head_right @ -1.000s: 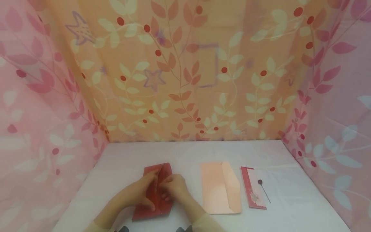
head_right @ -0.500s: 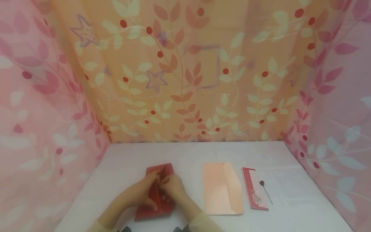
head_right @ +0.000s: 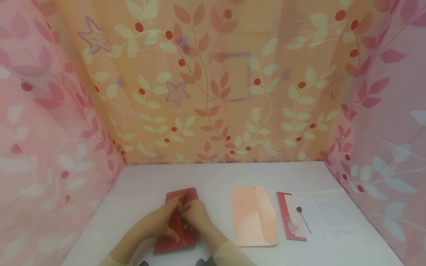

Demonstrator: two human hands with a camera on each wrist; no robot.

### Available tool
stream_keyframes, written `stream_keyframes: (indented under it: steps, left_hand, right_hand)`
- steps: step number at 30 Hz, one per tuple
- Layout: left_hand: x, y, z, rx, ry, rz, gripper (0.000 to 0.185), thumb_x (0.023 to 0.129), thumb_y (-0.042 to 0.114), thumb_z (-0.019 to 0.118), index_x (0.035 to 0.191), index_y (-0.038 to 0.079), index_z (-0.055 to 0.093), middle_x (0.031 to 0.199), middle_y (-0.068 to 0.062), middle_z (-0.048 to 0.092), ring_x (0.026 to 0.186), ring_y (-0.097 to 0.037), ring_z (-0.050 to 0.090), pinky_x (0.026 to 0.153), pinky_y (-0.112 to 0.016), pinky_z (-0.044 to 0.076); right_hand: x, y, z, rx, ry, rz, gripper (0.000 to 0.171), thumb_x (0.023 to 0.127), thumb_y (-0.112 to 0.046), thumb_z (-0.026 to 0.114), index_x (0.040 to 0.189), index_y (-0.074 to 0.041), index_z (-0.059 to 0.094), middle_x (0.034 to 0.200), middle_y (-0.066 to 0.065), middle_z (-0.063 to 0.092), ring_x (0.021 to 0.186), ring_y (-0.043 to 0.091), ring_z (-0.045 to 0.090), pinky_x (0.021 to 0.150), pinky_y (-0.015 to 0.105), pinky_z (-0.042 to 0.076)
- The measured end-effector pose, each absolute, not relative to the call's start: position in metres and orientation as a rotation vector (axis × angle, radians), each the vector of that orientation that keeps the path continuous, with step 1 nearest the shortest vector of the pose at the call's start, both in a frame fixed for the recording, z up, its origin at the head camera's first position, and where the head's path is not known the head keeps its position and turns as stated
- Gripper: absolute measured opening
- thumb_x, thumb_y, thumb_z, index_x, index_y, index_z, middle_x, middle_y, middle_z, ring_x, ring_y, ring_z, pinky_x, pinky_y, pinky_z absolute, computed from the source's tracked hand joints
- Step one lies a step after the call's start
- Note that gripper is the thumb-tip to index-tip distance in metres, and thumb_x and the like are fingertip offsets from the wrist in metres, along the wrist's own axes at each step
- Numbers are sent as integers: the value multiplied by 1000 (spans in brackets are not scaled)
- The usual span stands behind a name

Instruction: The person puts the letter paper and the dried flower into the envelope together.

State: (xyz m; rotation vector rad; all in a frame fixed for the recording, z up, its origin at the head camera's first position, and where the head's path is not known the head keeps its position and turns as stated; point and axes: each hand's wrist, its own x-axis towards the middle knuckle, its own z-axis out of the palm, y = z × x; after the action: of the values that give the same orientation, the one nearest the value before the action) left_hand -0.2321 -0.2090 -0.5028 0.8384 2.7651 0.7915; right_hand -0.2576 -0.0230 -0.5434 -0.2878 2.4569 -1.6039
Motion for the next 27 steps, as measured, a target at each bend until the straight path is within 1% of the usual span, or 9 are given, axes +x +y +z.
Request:
stream_keyframes:
  steps: [5, 10, 14, 18, 22, 27]
  left_hand:
    - [-232, -210, -503, 836, 2767, 807, 85, 56, 68, 90, 116, 27, 45, 167, -14, 28, 146, -28, 40, 110, -52, 45]
    - [-232, -211, -501, 837, 2784, 823, 87, 56, 66, 92, 117, 24, 45, 166, -15, 29, 143, -27, 43, 108, -50, 47]
    - [-232, -211, -501, 841, 2775, 835, 87, 56, 64, 93, 116, 24, 44, 166, -16, 29, 142, -27, 43, 109, -51, 45]
    - [-233, -211, -503, 847, 2764, 833, 86, 57, 65, 91, 116, 26, 42, 166, -15, 29, 140, -26, 44, 109, -51, 46]
    - [-233, -211, -504, 866, 2768, 829, 86, 57, 64, 92, 115, 26, 42, 166, -15, 29, 138, -24, 45, 108, -48, 47]
    - [-234, -212, -503, 871, 2768, 833, 87, 56, 64, 92, 114, 25, 41, 166, -15, 28, 141, -24, 43, 109, -47, 46]
  right_hand:
    - [-259, -25, -545, -307, 2488, -1593, 13, 83, -8, 73, 74, -17, 76, 43, 0, 56, 32, 9, 51, 32, 27, 42]
    - [-263, -31, -547, -327, 2522, -1582, 17, 80, -6, 72, 69, -17, 75, 41, -1, 54, 31, 8, 49, 32, 27, 42]
    - [-264, -34, -549, -345, 2566, -1556, 22, 78, -2, 70, 62, -17, 70, 40, -5, 51, 30, 7, 48, 32, 26, 42]
    - [-263, -36, -550, -366, 2655, -1503, 26, 75, -1, 68, 56, -18, 65, 40, -9, 46, 30, 4, 44, 32, 24, 39]
    - [-264, -39, -550, -391, 2762, -1418, 28, 74, -5, 69, 53, -19, 59, 43, -14, 43, 39, 2, 39, 37, 21, 34]
    - [-265, -44, -548, -375, 2843, -1338, 33, 76, -8, 70, 51, -19, 51, 49, -13, 39, 52, 7, 35, 43, 24, 31]
